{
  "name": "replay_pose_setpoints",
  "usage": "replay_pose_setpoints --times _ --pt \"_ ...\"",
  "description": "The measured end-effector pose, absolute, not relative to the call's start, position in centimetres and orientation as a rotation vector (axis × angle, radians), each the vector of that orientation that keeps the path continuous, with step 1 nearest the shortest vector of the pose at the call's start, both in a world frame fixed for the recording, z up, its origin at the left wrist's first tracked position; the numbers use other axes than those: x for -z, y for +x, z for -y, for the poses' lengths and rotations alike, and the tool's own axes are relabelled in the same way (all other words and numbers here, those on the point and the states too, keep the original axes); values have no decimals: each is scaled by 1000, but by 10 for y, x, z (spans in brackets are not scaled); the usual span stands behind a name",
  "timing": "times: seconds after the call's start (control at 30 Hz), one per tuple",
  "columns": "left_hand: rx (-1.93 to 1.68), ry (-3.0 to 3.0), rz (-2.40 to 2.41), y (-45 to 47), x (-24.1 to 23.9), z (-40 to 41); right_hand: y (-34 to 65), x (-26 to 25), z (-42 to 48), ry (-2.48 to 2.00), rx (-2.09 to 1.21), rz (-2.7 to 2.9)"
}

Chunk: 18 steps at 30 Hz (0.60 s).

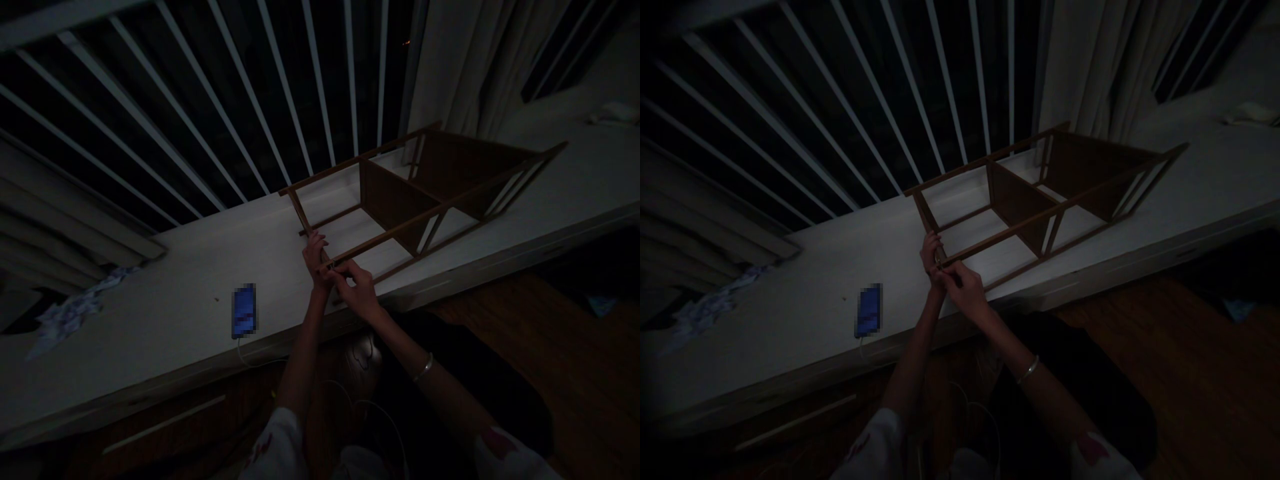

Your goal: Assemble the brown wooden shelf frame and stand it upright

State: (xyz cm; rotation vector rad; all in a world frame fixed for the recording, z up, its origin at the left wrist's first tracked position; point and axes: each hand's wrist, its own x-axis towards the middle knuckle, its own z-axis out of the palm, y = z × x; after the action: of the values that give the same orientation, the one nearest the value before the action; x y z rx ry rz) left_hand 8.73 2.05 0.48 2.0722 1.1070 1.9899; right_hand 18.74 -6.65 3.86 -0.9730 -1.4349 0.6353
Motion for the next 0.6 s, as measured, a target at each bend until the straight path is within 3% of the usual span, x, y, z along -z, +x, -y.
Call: replay_pose_setpoints --times 0.6 --pt "-2031 2096 -1067 86 -2 -22 205 -44 61 -962 -573 1705"
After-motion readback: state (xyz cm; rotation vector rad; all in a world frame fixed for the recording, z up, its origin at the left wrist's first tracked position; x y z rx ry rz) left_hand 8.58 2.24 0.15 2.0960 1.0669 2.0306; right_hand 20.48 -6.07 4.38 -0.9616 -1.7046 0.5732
